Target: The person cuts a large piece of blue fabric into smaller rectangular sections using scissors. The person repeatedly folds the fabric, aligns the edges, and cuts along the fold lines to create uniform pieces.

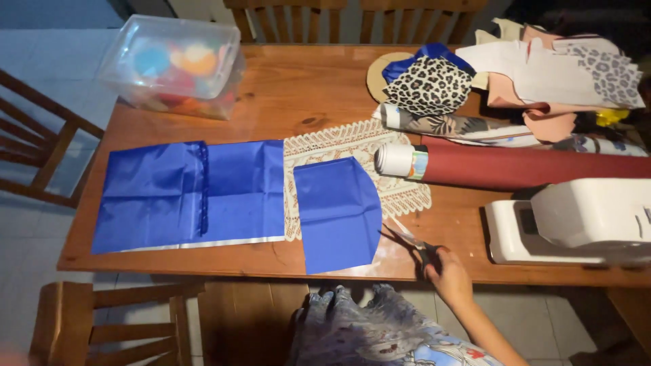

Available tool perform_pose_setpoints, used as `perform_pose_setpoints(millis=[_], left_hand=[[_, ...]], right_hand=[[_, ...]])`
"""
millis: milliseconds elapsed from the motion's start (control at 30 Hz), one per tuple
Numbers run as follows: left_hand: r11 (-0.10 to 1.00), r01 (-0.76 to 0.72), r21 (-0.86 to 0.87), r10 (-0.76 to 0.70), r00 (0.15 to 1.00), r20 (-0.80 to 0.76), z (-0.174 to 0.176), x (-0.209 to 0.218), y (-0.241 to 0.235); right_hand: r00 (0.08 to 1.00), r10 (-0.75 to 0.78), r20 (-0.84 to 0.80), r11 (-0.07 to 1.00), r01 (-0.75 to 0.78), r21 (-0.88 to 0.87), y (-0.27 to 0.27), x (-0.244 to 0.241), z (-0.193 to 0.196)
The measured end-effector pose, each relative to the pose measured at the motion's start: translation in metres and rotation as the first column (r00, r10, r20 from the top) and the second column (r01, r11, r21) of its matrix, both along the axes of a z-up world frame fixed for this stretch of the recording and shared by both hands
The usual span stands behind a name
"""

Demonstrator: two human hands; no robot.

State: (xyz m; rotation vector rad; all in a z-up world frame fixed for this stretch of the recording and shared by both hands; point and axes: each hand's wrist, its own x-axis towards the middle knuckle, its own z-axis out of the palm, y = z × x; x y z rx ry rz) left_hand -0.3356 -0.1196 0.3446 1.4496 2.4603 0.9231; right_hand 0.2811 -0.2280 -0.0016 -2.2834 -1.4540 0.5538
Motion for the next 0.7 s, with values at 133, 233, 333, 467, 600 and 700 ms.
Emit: perform_pose_setpoints(millis=[133, 233, 333, 467, 600, 700], left_hand=[[0.955, 0.278, 0.108, -0.256, 0.95, -0.18, -0.21, 0.001, 0.042], [0.787, 0.614, -0.061, -0.58, 0.702, -0.414, -0.296, 0.069, 0.058], [0.73, 0.669, -0.14, -0.669, 0.658, -0.346, -0.32, 0.129, 0.075], [0.771, 0.628, -0.11, -0.614, 0.685, -0.392, -0.352, 0.149, 0.1], [0.785, 0.62, -0.012, -0.554, 0.693, -0.461, -0.371, 0.15, 0.123], [0.807, 0.557, 0.195, -0.405, 0.763, -0.503, -0.376, 0.15, 0.139]], right_hand=[[0.972, -0.094, 0.215, 0.982, 0.126, -0.139, 0.008, 0.002, 0.001], [0.961, -0.213, 0.175, 0.971, 0.228, -0.074, 0.01, -0.003, 0.007], [0.943, -0.298, 0.151, 0.954, 0.3, 0.005, 0.009, -0.005, 0.011], [0.933, -0.343, 0.108, 0.939, 0.339, 0.053, 0.015, -0.01, 0.022], [0.908, -0.391, 0.152, 0.92, 0.387, 0.057, 0.021, -0.006, 0.014], [0.892, -0.425, 0.152, 0.904, 0.427, 0.024, 0.024, -0.004, 0.006]])
